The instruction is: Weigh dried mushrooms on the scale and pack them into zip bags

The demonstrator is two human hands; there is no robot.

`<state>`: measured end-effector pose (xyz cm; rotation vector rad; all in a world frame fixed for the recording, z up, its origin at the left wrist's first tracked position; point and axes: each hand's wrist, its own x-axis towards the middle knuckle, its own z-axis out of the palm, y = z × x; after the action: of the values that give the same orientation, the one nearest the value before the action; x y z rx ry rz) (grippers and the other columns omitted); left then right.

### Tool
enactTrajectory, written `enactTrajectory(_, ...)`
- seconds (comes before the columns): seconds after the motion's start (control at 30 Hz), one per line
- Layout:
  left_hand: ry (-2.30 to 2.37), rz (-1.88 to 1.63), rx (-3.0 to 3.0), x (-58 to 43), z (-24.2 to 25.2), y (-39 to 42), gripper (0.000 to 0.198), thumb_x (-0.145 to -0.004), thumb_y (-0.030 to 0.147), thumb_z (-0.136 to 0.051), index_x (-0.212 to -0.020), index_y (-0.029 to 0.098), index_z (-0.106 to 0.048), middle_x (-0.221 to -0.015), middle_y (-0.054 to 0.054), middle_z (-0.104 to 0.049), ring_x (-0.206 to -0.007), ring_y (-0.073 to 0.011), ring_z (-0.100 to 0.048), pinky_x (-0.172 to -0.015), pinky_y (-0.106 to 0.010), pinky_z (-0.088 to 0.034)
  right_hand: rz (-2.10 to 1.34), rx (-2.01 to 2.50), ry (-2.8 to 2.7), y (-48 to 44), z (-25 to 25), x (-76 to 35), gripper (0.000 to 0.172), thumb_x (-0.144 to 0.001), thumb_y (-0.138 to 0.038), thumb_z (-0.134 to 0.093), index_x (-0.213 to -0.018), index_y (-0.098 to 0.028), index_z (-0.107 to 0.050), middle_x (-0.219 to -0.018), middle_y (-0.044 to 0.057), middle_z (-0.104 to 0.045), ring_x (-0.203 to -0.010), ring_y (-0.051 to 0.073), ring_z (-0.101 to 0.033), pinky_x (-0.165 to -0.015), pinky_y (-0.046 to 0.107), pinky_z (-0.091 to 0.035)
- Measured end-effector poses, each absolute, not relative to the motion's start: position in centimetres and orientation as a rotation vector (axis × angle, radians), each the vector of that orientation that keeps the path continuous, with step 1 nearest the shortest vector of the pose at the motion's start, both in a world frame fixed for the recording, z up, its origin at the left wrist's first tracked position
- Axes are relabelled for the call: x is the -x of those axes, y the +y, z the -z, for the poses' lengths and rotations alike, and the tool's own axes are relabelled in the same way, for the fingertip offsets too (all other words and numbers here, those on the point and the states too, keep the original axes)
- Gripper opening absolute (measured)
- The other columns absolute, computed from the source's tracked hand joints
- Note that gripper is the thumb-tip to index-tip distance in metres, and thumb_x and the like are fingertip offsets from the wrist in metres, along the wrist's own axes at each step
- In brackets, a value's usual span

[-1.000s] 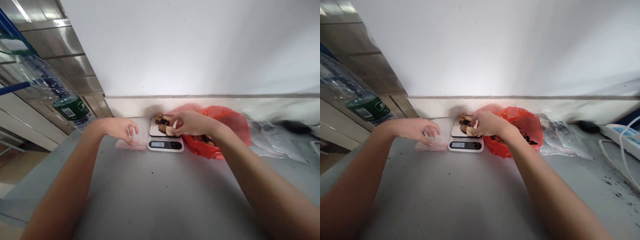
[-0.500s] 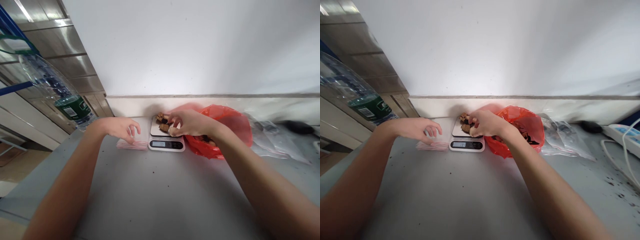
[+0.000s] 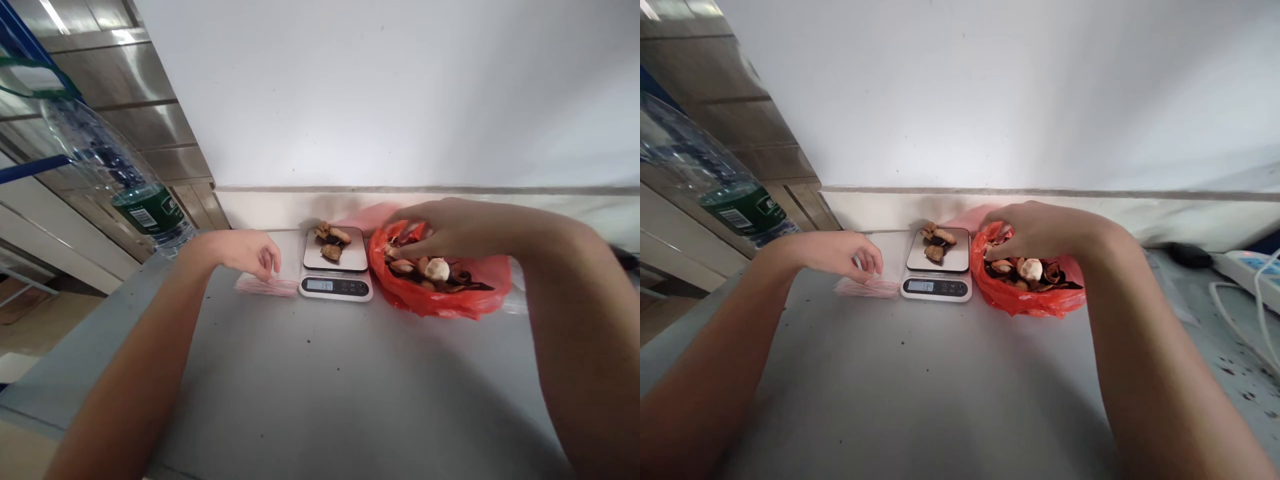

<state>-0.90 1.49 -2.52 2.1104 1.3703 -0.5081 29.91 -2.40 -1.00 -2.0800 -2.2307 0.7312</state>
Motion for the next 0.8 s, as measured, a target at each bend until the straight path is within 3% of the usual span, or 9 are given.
enactTrajectory(0.13,1.415,0.503,-2.186,0.8,2.4,1.3,0.023,-0.074,0.036,-0.060,-0.083,0.021,-0.075,-0.099,-0.007,-0.081,-0.088,-0.0250,-0.071,-0.069,-0.028,-0.048,-0.780,2.026,-2.208,-2.8,0.7,-28.5,0.029,-0.079,-0.021,-0.075,-0.104,-0.036,-0.075,-0.080,-0.001,-0.075,-0.064,0.025,-0.067,-0.060,0.036,-0.047)
enactTrajectory(0.23,1.442,0.505,-2.180,0.7,2.2,1.1,0.028,-0.075,0.038,-0.061,-0.092,0.022,-0.076,-0.104,-0.007,-0.081,-0.090,-0.0250,-0.072,-0.068,-0.028,-0.048,-0.817,2.084,-2.267,-3.0,0.6,-27.9,0.010,-0.080,-0.020,-0.073,-0.079,-0.030,-0.070,-0.066,0.001,-0.066,-0.059,0.024,-0.062,-0.057,0.036,-0.043)
enactTrajectory(0.37,1.494,0.513,-2.172,0.5,2.1,0.9,0.044,-0.074,0.046,-0.067,-0.112,0.024,-0.075,-0.120,-0.008,-0.080,-0.102,-0.0282,-0.072,-0.071,-0.027,-0.050,-0.790,2.270,-2.218,-2.8,1.2,-28.4,0.033,-0.081,-0.026,-0.072,-0.055,-0.025,-0.052,-0.063,0.005,-0.065,-0.059,0.025,-0.062,-0.059,0.039,-0.043)
enactTrajectory(0.63,1.392,0.513,-2.198,0.1,2.7,1.2,0.026,-0.077,0.038,-0.061,-0.086,0.022,-0.079,-0.106,-0.006,-0.083,-0.094,-0.0259,-0.072,-0.069,-0.028,-0.047,-0.738,2.215,-2.217,-3.1,1.3,-28.2,0.038,-0.081,-0.025,-0.067,-0.054,-0.024,-0.041,-0.063,0.008,-0.066,-0.058,0.025,-0.062,-0.056,0.040,-0.044)
enactTrajectory(0.8,1.473,0.517,-2.153,0.2,2.3,1.0,0.048,-0.075,0.051,-0.069,-0.114,0.024,-0.078,-0.118,-0.009,-0.081,-0.099,-0.0290,-0.073,-0.072,-0.029,-0.050,-0.774,2.234,-2.235,-2.9,1.3,-28.4,0.033,-0.085,-0.027,-0.064,-0.059,-0.024,-0.044,-0.067,0.006,-0.067,-0.062,0.024,-0.064,-0.058,0.038,-0.047)
